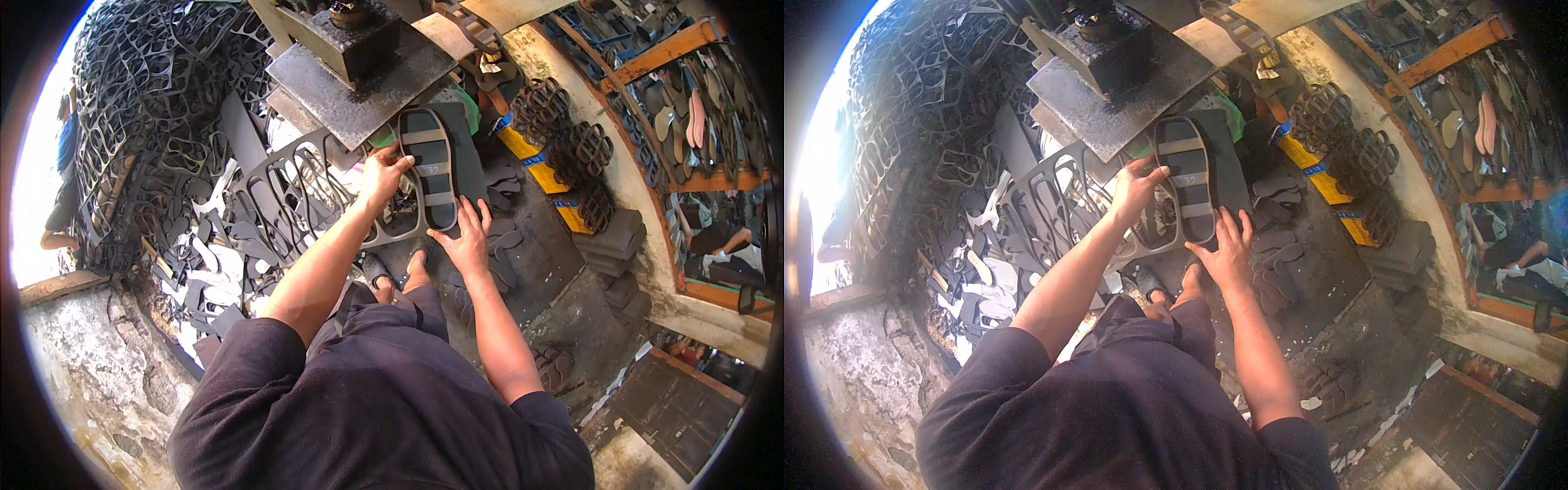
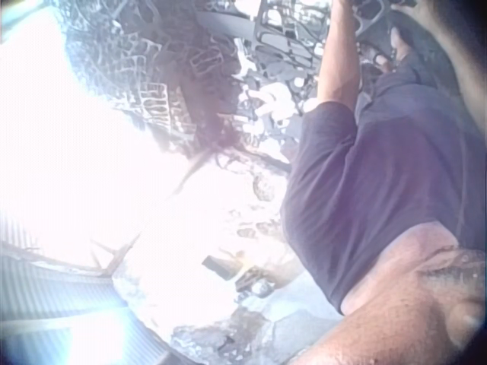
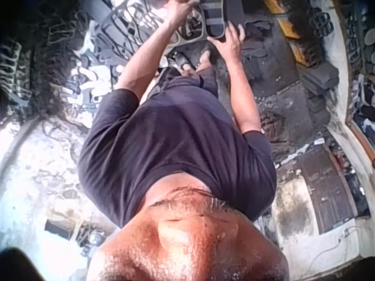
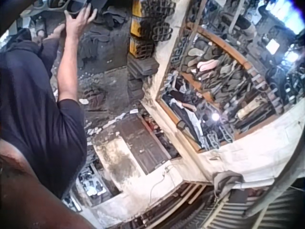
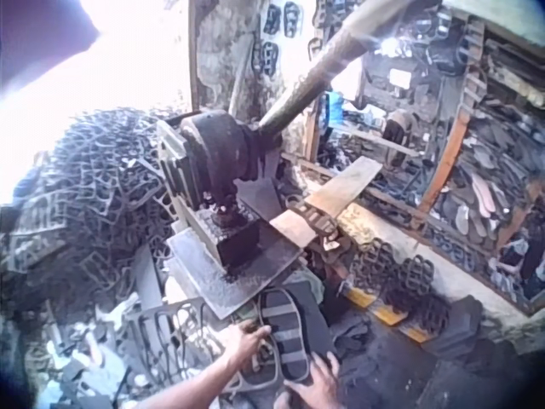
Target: The person operates a hydraulic press to cut rubber soles from a sheet using a metal template. They repeatedly place the sheet under the press, activate the lever, and remove the cut soles and offcuts.
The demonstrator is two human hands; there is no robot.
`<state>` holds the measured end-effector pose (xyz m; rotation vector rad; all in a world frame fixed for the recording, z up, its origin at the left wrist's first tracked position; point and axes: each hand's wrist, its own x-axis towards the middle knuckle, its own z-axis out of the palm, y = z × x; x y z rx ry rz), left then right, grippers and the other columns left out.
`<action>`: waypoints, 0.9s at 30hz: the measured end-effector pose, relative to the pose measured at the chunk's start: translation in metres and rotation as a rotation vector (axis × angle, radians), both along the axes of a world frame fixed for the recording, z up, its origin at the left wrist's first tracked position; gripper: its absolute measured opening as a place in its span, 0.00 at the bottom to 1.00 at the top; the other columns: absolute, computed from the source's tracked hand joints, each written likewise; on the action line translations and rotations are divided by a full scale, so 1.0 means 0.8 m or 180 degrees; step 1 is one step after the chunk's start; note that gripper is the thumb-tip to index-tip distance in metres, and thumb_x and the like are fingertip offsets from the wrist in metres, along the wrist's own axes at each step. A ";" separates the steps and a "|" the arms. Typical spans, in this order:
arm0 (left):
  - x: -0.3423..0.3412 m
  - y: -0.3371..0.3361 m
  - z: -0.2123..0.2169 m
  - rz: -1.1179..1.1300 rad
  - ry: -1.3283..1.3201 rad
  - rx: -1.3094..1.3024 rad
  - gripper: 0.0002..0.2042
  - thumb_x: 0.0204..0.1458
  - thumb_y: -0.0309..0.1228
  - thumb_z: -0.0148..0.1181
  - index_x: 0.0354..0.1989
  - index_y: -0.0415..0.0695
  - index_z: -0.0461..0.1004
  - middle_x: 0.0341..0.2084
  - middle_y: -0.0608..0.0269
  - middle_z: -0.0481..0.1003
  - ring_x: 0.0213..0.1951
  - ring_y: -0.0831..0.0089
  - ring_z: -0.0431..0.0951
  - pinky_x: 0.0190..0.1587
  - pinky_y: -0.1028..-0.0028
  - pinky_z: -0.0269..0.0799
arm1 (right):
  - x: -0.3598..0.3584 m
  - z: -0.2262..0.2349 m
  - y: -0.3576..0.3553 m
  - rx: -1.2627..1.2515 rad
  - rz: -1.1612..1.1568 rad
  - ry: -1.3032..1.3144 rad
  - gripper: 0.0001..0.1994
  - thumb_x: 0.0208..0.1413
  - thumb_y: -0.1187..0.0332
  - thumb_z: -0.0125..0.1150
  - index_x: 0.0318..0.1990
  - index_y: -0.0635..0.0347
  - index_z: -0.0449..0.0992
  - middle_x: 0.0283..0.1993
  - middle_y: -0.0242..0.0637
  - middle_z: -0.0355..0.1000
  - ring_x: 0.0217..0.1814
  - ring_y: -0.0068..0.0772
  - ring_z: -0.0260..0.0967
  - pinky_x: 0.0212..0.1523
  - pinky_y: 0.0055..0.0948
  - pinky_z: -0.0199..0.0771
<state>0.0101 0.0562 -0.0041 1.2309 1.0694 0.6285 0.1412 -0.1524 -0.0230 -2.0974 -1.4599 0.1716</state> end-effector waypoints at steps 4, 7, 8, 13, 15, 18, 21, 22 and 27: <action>-0.003 -0.001 0.004 -0.0050 0.0213 0.0039 0.32 0.58 0.37 0.68 0.69 0.34 0.68 0.56 0.42 0.78 0.55 0.63 0.79 0.59 0.65 0.72 | 0.010 -0.014 -0.008 0.0032 0.0098 0.0147 0.37 0.47 0.58 0.79 0.64 0.63 0.73 0.71 0.46 0.66 0.78 0.58 0.50 0.75 0.52 0.57; -0.015 -0.007 0.022 -0.0063 0.0645 0.0296 0.29 0.58 0.38 0.68 0.66 0.39 0.72 0.56 0.42 0.78 0.57 0.57 0.79 0.60 0.63 0.72 | 0.028 -0.019 0.002 0.0004 0.0203 0.0281 0.34 0.50 0.60 0.76 0.64 0.63 0.73 0.72 0.47 0.65 0.79 0.58 0.50 0.75 0.52 0.57; -0.028 -0.005 0.023 -0.0158 0.0890 0.0519 0.27 0.57 0.38 0.68 0.64 0.39 0.75 0.55 0.41 0.78 0.57 0.55 0.79 0.60 0.62 0.72 | 0.036 -0.018 0.012 -0.0001 0.0231 0.0323 0.33 0.51 0.60 0.76 0.63 0.64 0.73 0.72 0.47 0.64 0.79 0.57 0.51 0.75 0.51 0.56; -0.115 -0.011 -0.084 0.2104 0.2413 0.1694 0.27 0.54 0.31 0.70 0.62 0.39 0.70 0.42 0.55 0.77 0.43 0.61 0.77 0.50 0.66 0.74 | 0.079 -0.015 0.114 0.0201 0.0602 0.0274 0.34 0.50 0.55 0.75 0.63 0.60 0.74 0.72 0.45 0.65 0.79 0.53 0.51 0.74 0.53 0.58; -0.138 0.011 -0.091 0.1963 0.1298 0.0071 0.26 0.56 0.30 0.69 0.62 0.39 0.70 0.39 0.61 0.77 0.37 0.70 0.76 0.43 0.71 0.74 | 0.092 -0.016 0.164 0.0151 0.0716 0.0182 0.34 0.51 0.53 0.74 0.64 0.57 0.74 0.72 0.41 0.66 0.80 0.48 0.52 0.71 0.56 0.58; -0.127 0.045 -0.042 0.1739 0.0261 -0.0376 0.18 0.59 0.28 0.66 0.57 0.39 0.74 0.33 0.69 0.77 0.29 0.82 0.70 0.32 0.79 0.68 | 0.104 -0.007 0.232 -0.0067 0.0628 -0.0101 0.34 0.51 0.46 0.72 0.65 0.50 0.76 0.72 0.35 0.68 0.80 0.41 0.53 0.68 0.56 0.53; -0.131 0.076 -0.032 0.1758 0.0168 -0.0272 0.14 0.61 0.25 0.64 0.54 0.39 0.76 0.33 0.72 0.76 0.28 0.83 0.69 0.32 0.80 0.66 | 0.112 -0.024 0.288 -0.0047 0.0656 -0.0299 0.34 0.52 0.42 0.69 0.62 0.50 0.78 0.70 0.34 0.71 0.79 0.41 0.55 0.71 0.55 0.46; -0.136 0.083 -0.033 0.1729 0.0096 -0.0205 0.12 0.61 0.25 0.63 0.53 0.40 0.77 0.33 0.72 0.76 0.30 0.84 0.71 0.33 0.81 0.67 | 0.110 -0.022 0.302 -0.0178 0.0719 -0.0290 0.33 0.52 0.42 0.69 0.62 0.50 0.78 0.69 0.34 0.72 0.78 0.41 0.56 0.71 0.55 0.46; -0.147 0.104 -0.025 0.1729 0.0593 -0.0607 0.20 0.60 0.27 0.64 0.59 0.36 0.73 0.50 0.59 0.77 0.49 0.73 0.76 0.52 0.71 0.72 | 0.109 -0.028 0.336 -0.0243 0.0858 -0.0057 0.33 0.53 0.38 0.65 0.61 0.47 0.79 0.67 0.34 0.73 0.78 0.43 0.57 0.74 0.58 0.42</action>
